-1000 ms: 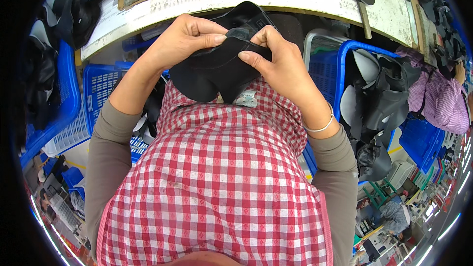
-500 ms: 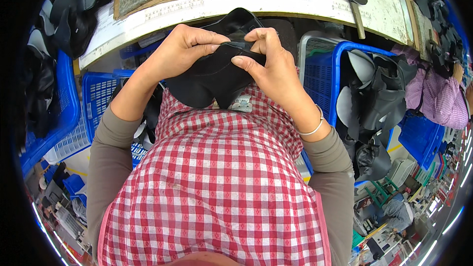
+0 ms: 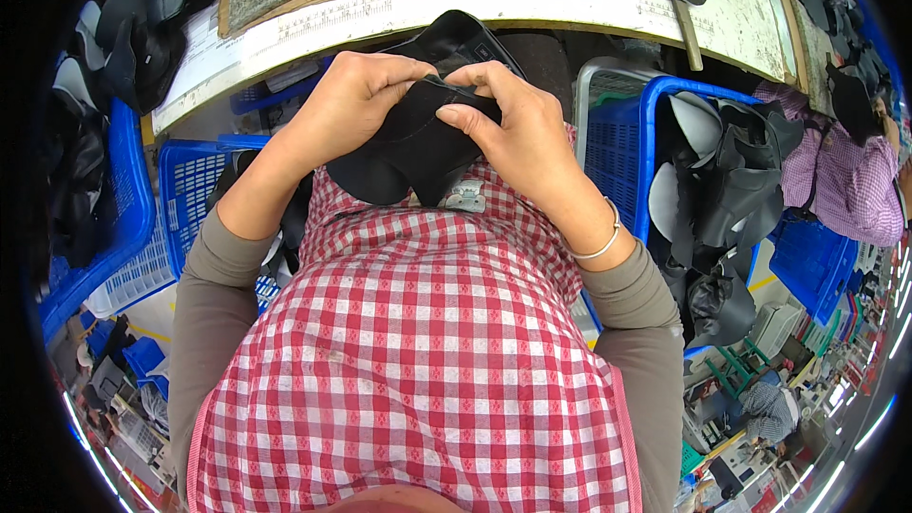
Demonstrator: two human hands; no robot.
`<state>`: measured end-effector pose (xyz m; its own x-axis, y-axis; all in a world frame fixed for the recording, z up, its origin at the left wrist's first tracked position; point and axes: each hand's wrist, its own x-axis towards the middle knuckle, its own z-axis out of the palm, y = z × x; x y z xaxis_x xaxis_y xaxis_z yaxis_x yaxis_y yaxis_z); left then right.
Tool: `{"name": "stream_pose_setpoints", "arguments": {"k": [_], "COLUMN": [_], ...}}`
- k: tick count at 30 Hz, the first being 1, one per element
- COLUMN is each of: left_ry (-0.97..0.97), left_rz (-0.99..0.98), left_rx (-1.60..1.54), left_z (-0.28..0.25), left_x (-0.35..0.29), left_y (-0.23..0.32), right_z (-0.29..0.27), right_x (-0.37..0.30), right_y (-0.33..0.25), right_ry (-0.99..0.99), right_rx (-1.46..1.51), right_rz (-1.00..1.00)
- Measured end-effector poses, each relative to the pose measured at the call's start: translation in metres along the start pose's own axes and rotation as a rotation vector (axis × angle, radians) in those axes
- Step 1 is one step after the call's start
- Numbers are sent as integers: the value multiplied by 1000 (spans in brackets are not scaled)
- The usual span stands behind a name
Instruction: The person assembles black shoe uppers by hand, repeatedly folding and pressing the edges to fit the sole. They use a hammer to tap the shoe edges on a workbench mat to secure the fit. The person handles multiple shoe parts and places finished units into a blue basket.
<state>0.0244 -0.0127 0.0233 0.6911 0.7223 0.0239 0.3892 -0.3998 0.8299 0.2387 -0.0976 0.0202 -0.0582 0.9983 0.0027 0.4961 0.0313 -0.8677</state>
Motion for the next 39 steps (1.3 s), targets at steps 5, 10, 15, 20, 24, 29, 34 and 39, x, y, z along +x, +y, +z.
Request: {"name": "stream_pose_setpoints", "arguments": {"k": [5, 10, 15, 20, 24, 29, 34, 39], "left_ry": [46, 58, 6, 31, 14, -125, -315, -172], "left_rz": [16, 106, 88, 142, 157, 132, -268, -205], "left_rx": [-160, -86, 13, 64, 67, 3, -663, -533], "left_z": [0, -2, -3, -2, -2, -14, -13, 14], "left_x": [-2, -1, 1, 2, 1, 4, 8, 3], "left_y": [-3, -4, -4, -4, -3, -6, -11, -14], "right_z": [-2, -2, -2, -3, -3, -3, -7, 1], "right_x": [1, 2, 2, 2, 2, 1, 0, -5], "right_y": [-2, 0, 2, 2, 2, 3, 3, 2], "right_ry": [-17, -16, -17, -20, 0, -16, -14, 62], "right_rx": [-63, -59, -16, -24, 1, 24, 74, -120], "right_rz": [-15, -34, 36, 61, 37, 32, 72, -47]}}
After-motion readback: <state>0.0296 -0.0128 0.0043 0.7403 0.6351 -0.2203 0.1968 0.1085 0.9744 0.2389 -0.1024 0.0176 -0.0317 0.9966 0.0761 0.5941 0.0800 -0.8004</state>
